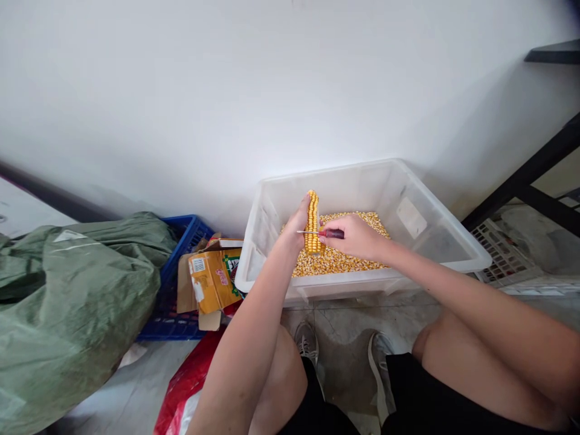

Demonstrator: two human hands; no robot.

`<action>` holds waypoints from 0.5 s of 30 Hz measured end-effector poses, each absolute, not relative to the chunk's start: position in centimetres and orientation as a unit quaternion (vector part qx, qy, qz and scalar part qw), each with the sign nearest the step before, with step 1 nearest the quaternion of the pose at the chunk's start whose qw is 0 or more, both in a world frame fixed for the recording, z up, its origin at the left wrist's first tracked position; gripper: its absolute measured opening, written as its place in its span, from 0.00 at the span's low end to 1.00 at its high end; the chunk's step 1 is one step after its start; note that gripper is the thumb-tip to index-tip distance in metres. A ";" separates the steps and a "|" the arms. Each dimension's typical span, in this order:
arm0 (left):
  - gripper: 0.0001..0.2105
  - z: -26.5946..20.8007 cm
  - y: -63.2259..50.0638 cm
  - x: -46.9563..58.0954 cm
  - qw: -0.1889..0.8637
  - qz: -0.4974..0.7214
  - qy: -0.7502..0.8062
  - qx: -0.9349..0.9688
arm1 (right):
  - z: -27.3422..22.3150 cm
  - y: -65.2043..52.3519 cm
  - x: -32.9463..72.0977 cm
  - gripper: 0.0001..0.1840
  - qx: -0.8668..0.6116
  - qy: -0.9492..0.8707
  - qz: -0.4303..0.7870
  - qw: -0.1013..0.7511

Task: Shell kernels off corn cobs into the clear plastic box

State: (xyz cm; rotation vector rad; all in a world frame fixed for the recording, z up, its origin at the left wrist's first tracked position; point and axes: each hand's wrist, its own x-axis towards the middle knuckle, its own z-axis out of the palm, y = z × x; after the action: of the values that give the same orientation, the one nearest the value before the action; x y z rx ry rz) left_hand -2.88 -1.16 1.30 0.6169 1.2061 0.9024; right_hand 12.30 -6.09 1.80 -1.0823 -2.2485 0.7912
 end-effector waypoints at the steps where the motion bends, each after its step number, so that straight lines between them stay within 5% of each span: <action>1: 0.30 1.3 -1.1 -2.9 0.691 0.406 0.532 0.275 | 1.9 -6.3 12.2 0.12 -0.398 -0.832 0.286 0.261; 8: 0.25 1.4 -0.8 -4.0 0.646 0.491 0.519 0.270 | 3.0 -5.2 13.7 0.16 -0.472 -0.794 0.229 0.307; 11: 0.24 2.0 -1.0 -4.7 0.636 0.512 0.510 0.273 | 2.9 -3.5 15.9 0.24 -0.546 -0.779 0.174 0.256; 15: 0.24 2.9 -1.2 -6.0 0.637 0.522 0.487 0.289 | 2.7 -2.6 17.3 0.23 -0.570 -0.749 0.213 0.261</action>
State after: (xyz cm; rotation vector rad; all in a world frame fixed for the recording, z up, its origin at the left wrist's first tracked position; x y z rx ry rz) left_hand -5.96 -1.19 2.91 0.6593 1.1128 1.1926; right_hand 17.26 -2.62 2.69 -1.5427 -2.0288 0.5758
